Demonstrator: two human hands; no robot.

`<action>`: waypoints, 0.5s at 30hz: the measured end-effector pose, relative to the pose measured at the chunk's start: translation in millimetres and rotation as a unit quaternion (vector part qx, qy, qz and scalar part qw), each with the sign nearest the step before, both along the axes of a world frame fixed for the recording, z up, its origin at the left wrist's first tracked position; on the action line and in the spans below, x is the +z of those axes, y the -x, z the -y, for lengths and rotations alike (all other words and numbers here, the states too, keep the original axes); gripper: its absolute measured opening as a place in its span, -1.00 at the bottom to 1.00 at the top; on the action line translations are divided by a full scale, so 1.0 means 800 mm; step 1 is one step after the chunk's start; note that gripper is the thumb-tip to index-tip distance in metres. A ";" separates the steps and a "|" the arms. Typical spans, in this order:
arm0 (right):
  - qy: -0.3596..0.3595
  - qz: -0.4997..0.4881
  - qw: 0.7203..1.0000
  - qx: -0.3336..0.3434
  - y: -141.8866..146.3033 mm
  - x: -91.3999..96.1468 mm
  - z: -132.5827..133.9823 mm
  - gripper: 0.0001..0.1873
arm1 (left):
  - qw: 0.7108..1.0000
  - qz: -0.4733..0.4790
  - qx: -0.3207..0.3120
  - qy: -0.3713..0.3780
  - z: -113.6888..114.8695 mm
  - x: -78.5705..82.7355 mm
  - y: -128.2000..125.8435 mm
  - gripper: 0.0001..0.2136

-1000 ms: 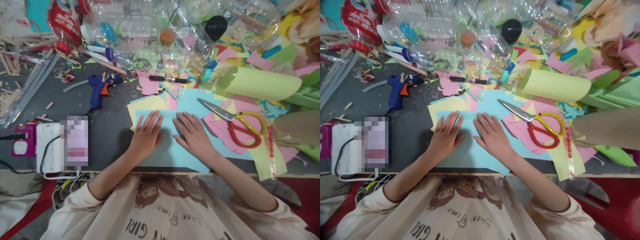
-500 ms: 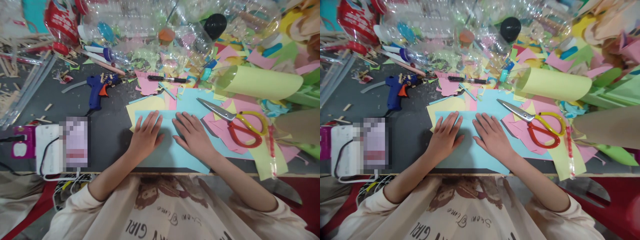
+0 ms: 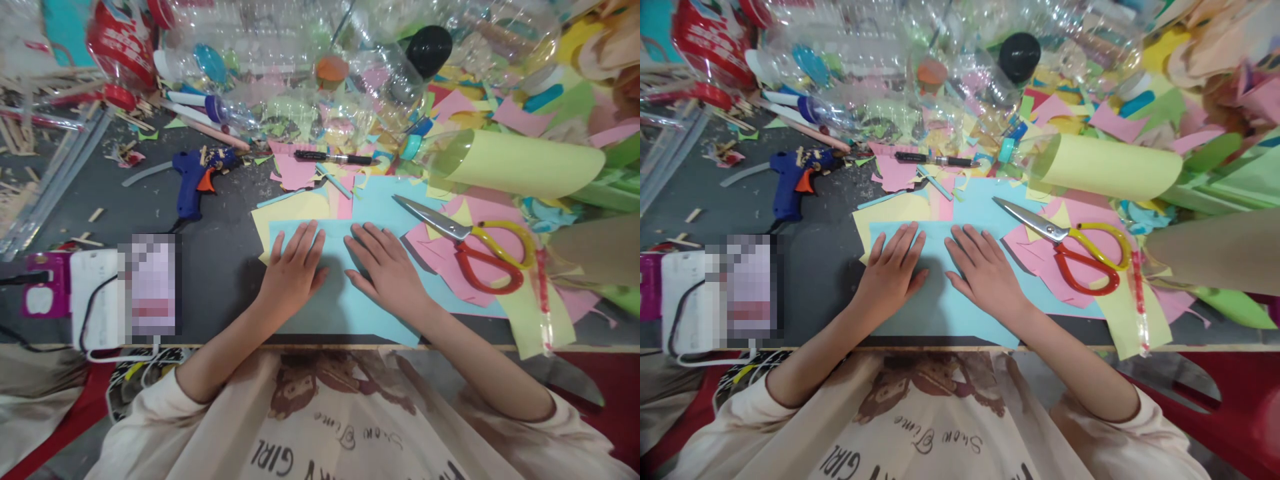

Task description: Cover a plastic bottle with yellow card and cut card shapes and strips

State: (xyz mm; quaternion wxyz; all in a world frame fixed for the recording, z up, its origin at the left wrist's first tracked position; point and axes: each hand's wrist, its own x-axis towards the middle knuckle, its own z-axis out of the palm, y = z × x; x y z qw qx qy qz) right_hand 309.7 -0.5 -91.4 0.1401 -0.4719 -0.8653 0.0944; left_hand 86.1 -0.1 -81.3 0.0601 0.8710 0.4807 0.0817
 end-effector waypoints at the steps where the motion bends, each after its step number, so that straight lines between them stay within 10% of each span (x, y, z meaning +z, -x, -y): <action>1: 0.005 0.000 1.000 -0.001 0.000 0.000 0.000 -0.46 | 1.000 -0.001 0.002 0.007 0.000 0.001 -0.001 -0.52; 15: -0.035 0.011 0.999 0.003 0.001 0.003 -0.002 -0.49 | 0.998 -0.035 0.014 0.045 -0.011 0.024 -0.013 -0.52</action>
